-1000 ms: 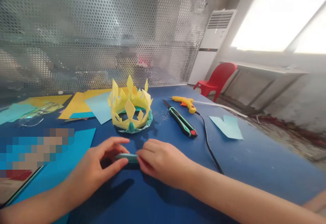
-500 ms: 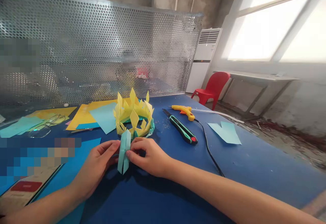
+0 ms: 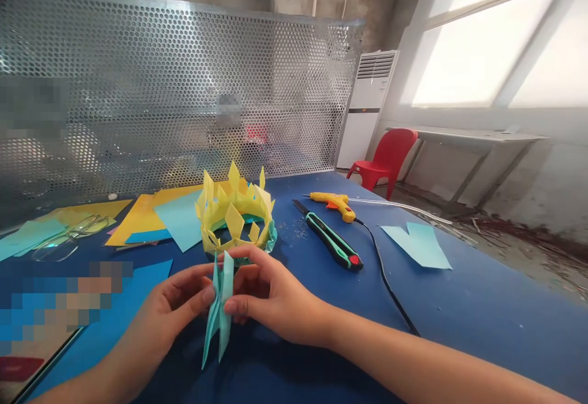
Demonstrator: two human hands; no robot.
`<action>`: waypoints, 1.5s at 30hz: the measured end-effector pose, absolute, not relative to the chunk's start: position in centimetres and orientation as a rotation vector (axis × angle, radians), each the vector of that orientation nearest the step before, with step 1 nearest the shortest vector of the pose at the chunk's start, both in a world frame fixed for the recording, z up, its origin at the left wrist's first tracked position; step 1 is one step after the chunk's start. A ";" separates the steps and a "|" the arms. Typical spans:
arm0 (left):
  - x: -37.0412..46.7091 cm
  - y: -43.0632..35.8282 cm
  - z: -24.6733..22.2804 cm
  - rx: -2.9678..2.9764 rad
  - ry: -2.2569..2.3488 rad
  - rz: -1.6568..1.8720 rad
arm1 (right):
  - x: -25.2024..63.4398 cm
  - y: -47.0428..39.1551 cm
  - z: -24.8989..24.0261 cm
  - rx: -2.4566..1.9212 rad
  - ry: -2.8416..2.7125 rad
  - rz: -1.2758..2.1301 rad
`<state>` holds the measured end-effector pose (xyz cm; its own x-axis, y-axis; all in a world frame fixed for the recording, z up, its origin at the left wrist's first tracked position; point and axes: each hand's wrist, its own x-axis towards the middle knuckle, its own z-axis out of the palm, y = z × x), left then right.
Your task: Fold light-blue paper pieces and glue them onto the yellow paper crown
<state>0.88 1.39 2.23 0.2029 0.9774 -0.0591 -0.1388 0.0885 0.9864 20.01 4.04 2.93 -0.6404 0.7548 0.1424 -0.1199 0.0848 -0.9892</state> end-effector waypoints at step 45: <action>-1.1 0.2 0.3 2.716 0.946 1.322 | 19.4 0.8 3.1 -0.558 -1.753 0.516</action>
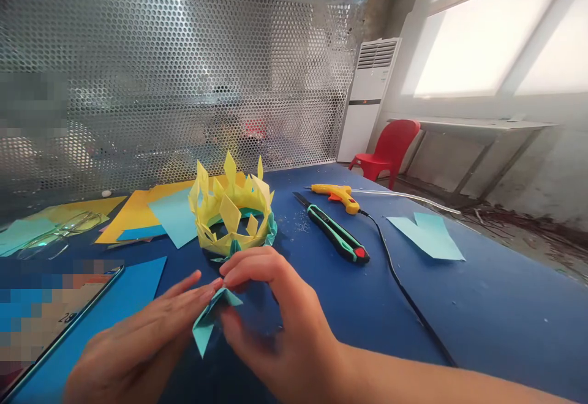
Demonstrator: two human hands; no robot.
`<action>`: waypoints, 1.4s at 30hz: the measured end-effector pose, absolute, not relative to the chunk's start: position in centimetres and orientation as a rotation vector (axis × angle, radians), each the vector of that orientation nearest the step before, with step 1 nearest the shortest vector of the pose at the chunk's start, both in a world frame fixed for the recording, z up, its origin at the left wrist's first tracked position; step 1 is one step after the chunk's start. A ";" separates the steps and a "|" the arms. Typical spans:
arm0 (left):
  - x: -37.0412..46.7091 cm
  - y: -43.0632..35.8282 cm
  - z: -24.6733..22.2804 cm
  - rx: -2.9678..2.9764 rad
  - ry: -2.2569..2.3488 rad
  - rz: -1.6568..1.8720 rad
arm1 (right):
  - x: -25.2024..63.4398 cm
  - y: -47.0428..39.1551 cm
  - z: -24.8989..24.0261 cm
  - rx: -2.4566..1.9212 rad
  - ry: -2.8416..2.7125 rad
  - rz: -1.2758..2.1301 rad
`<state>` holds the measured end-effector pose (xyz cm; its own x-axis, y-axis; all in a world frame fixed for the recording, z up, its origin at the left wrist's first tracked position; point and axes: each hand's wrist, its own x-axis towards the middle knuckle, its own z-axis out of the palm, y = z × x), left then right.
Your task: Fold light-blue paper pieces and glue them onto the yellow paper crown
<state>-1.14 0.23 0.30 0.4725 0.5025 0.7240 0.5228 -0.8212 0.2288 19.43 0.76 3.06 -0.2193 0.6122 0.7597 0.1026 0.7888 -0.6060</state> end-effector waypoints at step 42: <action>1.7 -1.2 1.3 -2.615 -1.561 -2.010 | 21.0 1.1 3.8 -0.594 -2.116 0.047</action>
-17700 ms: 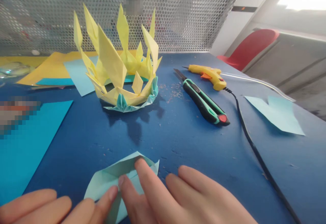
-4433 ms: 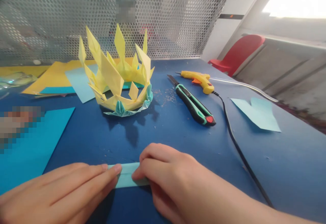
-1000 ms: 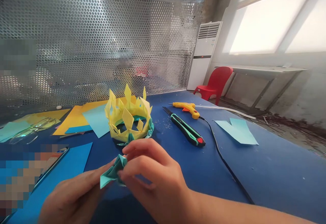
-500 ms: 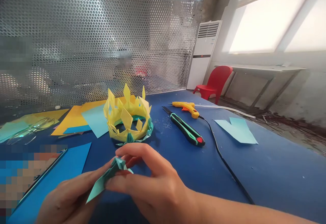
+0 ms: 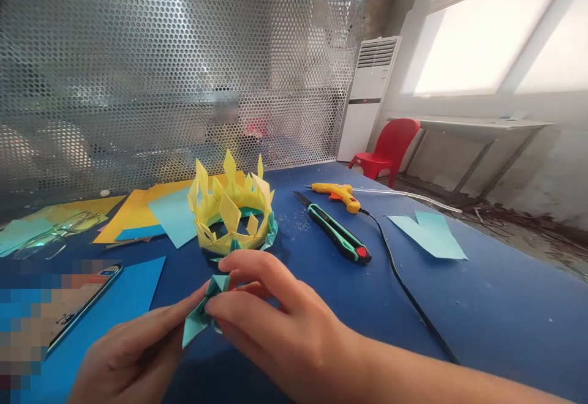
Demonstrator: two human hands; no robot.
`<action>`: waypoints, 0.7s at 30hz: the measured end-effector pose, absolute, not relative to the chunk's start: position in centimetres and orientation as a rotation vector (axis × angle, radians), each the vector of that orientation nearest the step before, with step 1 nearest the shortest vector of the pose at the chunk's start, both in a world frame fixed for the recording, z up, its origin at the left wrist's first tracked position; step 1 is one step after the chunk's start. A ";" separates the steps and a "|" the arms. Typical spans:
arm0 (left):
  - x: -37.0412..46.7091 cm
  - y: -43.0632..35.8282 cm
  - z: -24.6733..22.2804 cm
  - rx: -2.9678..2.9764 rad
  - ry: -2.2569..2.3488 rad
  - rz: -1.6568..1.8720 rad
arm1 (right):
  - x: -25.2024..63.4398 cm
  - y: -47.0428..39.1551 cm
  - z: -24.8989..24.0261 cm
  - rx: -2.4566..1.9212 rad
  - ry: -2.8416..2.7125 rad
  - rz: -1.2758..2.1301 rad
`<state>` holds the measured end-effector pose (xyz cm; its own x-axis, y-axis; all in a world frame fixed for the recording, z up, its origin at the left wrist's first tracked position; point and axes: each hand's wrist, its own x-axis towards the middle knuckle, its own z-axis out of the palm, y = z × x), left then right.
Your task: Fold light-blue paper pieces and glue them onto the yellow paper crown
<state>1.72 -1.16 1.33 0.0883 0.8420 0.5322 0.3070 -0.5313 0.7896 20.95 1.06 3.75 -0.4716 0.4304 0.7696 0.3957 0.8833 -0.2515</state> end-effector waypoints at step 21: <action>1.6 -0.1 1.0 1.906 1.248 1.337 | 20.2 2.0 4.0 -0.663 -2.148 -0.101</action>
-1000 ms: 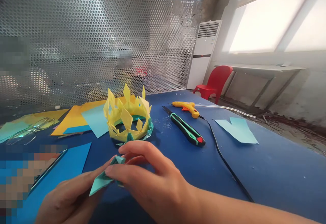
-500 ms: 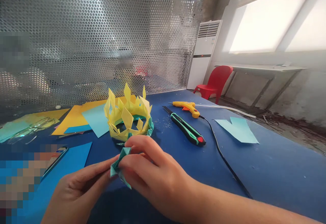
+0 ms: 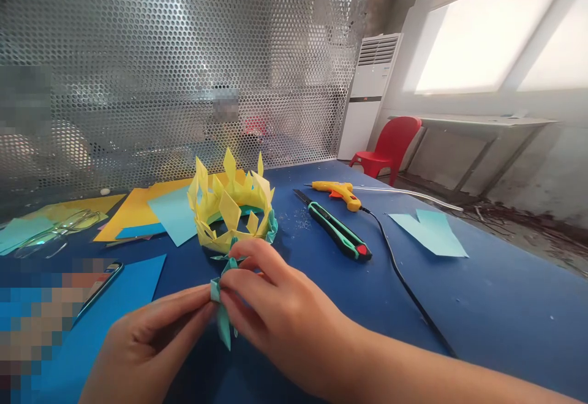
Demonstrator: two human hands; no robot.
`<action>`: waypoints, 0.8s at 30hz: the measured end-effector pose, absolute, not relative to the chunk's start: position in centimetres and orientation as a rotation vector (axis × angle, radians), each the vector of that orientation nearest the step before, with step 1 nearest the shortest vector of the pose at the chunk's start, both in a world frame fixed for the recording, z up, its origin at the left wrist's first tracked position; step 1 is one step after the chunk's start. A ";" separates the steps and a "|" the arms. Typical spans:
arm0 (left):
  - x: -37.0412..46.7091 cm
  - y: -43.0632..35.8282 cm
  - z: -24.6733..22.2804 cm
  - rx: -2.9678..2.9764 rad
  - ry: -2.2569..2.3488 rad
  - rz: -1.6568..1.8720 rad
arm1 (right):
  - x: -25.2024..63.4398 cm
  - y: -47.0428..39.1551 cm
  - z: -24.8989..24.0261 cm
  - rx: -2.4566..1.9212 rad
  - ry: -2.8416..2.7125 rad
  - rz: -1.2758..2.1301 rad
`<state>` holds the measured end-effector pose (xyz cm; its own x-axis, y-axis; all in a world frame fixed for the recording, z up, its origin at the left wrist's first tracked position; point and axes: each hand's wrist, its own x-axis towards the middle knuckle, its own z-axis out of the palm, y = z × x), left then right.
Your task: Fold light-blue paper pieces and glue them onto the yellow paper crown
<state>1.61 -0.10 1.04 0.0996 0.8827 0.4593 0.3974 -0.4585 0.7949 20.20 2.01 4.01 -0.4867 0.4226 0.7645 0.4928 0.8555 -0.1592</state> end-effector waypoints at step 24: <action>1.8 -0.5 1.3 1.910 1.011 1.463 | 20.9 0.8 4.8 -0.705 -2.204 -0.148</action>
